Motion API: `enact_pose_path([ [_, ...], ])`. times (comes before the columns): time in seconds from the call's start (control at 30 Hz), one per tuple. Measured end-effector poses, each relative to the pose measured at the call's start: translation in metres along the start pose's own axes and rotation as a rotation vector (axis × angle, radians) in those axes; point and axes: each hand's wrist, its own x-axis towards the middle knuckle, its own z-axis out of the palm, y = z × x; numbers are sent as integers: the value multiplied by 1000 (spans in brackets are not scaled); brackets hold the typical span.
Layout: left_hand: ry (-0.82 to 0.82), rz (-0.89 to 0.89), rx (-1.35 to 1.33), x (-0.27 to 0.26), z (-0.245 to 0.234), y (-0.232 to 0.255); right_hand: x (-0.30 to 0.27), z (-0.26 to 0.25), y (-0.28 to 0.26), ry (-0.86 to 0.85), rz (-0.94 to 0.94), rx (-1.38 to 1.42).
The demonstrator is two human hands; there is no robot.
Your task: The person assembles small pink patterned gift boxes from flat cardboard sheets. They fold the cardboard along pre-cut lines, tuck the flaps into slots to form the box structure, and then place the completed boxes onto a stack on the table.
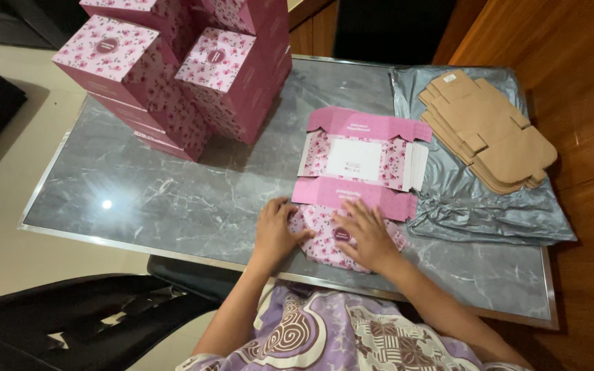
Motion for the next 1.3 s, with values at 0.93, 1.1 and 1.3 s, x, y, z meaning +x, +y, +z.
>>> enact_pose_path([
  [0.93, -69, -415, -733, 40, -12, -44, -11, -48, -37, 87, -260, 133],
  [1.1, -105, -500, -1006, 53, -32, -3, -6, -60, -53, 299, -289, 53],
  [1.3, -311, -170, -1473, 62, -28, 69, 8, -38, -28, 737, -328, 212],
])
